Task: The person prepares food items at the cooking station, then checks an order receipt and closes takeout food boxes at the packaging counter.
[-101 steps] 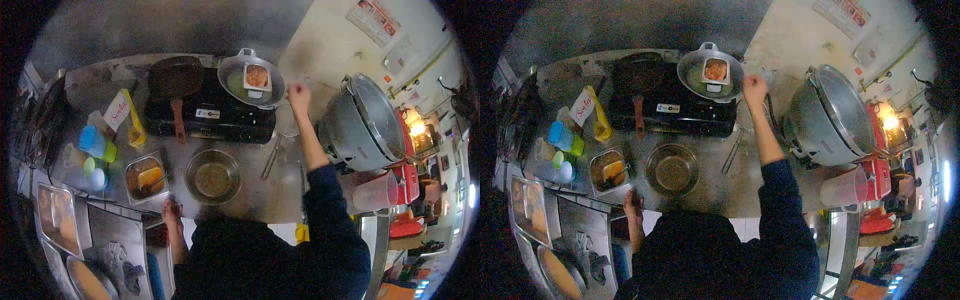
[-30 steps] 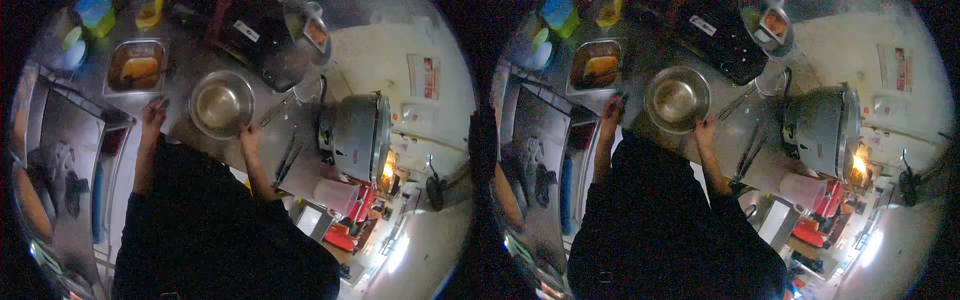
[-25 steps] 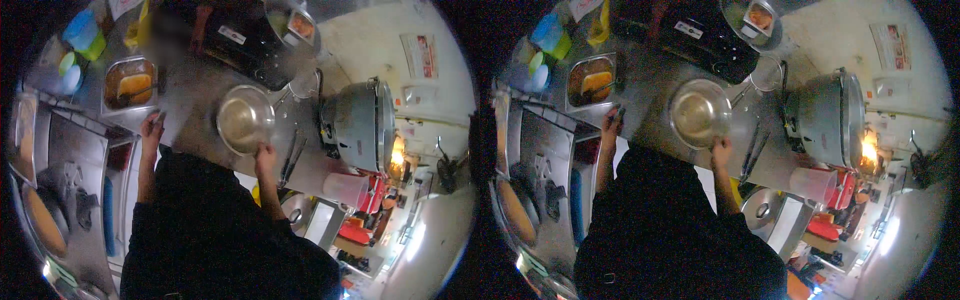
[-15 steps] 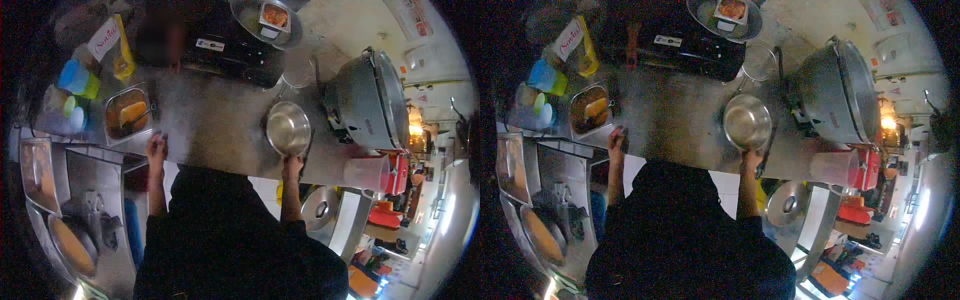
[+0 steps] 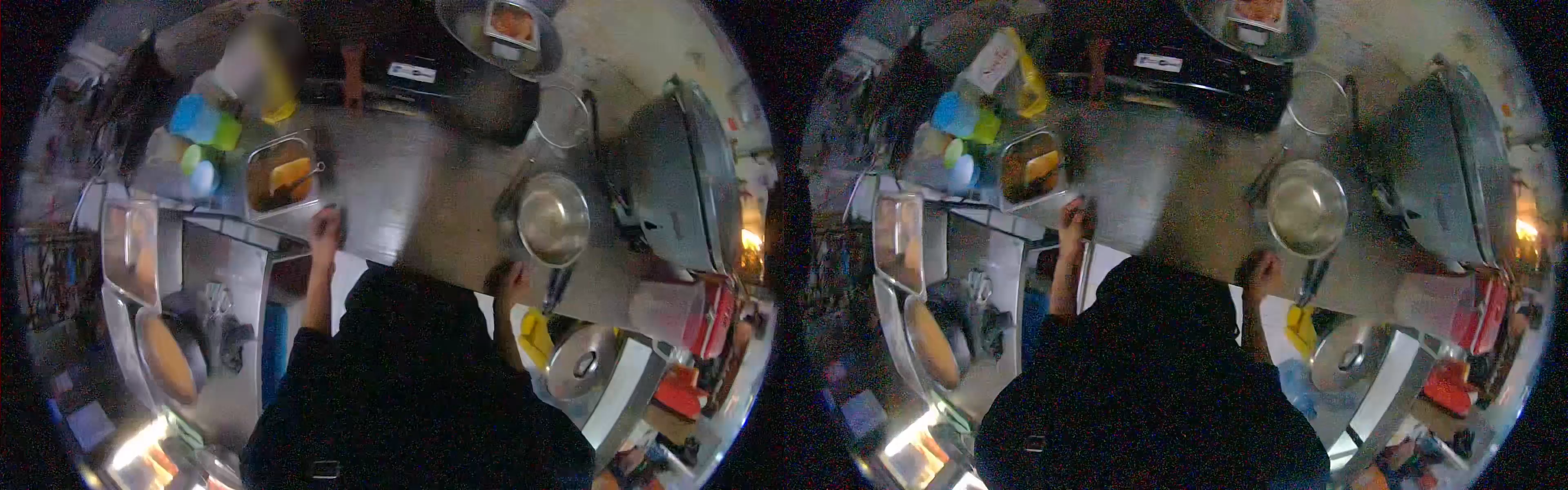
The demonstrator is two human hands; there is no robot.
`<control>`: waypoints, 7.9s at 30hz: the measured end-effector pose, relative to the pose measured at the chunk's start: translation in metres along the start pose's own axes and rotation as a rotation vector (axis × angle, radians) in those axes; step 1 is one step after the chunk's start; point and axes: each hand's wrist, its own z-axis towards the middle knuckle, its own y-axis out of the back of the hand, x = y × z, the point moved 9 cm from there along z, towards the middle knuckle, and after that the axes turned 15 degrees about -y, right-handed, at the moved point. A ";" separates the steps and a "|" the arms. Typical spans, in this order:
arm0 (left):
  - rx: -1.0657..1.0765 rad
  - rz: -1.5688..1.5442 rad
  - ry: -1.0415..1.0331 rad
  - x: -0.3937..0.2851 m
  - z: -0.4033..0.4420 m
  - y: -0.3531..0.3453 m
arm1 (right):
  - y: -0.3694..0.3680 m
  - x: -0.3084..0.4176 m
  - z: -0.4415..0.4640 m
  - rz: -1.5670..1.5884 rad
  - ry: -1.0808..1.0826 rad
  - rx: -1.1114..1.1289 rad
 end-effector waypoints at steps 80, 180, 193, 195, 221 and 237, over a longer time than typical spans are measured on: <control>-0.255 1.834 -0.204 -0.047 0.099 0.104 | 0.000 0.041 -0.022 -0.505 0.223 -0.415; -0.004 1.541 -0.368 -0.071 0.108 0.072 | 0.018 -0.017 0.006 -1.011 0.124 -0.993; -0.090 1.439 -0.272 -0.063 0.114 0.083 | 0.010 0.023 -0.001 -1.063 -0.242 -0.871; -0.049 1.541 -0.348 -0.079 0.108 0.067 | 0.014 0.004 0.006 -1.100 -0.252 -0.865; -0.052 1.581 -0.320 -0.080 0.103 0.067 | 0.015 0.017 0.001 -0.995 -0.290 -0.781; -0.111 1.660 -0.496 -0.037 0.108 0.094 | 0.015 0.004 0.006 -1.037 -0.260 -0.802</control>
